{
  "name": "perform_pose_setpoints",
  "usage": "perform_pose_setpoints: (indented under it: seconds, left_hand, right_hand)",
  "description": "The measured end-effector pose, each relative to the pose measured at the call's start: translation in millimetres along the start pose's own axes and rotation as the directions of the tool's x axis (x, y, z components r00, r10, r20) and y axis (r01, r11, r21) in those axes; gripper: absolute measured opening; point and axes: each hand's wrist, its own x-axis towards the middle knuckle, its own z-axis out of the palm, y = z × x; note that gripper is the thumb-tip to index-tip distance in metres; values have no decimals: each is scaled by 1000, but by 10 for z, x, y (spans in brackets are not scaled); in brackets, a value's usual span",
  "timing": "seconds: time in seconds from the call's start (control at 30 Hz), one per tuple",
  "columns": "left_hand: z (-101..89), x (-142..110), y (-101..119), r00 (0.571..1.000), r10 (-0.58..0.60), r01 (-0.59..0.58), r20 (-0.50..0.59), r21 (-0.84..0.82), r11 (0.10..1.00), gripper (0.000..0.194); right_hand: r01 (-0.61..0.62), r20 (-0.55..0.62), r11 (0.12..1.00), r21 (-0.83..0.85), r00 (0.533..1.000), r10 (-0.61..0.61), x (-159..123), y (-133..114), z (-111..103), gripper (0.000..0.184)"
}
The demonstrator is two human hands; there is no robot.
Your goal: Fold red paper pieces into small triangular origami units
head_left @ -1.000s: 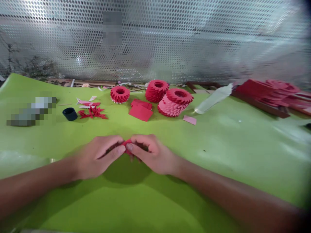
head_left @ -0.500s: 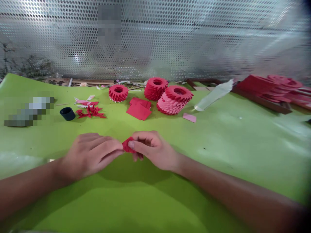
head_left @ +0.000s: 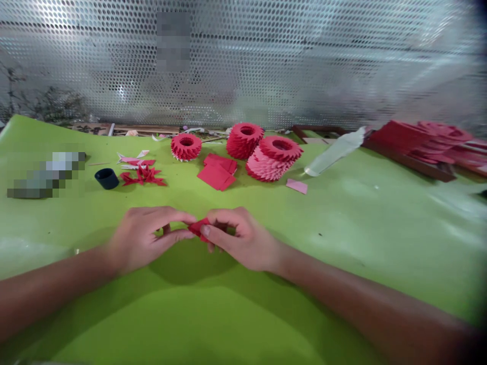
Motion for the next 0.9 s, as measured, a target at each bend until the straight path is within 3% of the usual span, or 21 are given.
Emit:
perform_pose_setpoints:
  seconds: [0.1,0.23,0.47,0.57,0.67,0.77,0.9]
  left_hand:
    - [-1,16,-13,985,-146,156,89,-122,980,35]
    - [-2,33,-27,931,-287,333,223,-206,920,28]
    - [6,66,-10,860,-423,495,284,-264,828,24]
    - [9,76,6,853,-417,504,315,-287,815,27]
    - [10,72,11,872,-349,453,344,-294,842,27]
    - [12,53,5,897,-282,378,341,-258,889,25]
    - [14,39,3,918,-245,335,313,-278,900,25]
  right_hand:
    - [43,0,998,-53,999,-43,-4,2,-8,32]
    - [149,-16,966,-209,988,-156,-4,12,-26,33]
    - [281,20,804,-524,948,-318,-12,39,-28,27]
    - [264,-17,831,-489,950,-312,-9,27,-8,27]
    - [176,-61,926,-335,976,-208,-9,0,6,30]
    - [98,-39,977,-188,993,-107,-11,-22,8,29]
    - [79,-9,988,-130,997,-81,-11,-23,11,30]
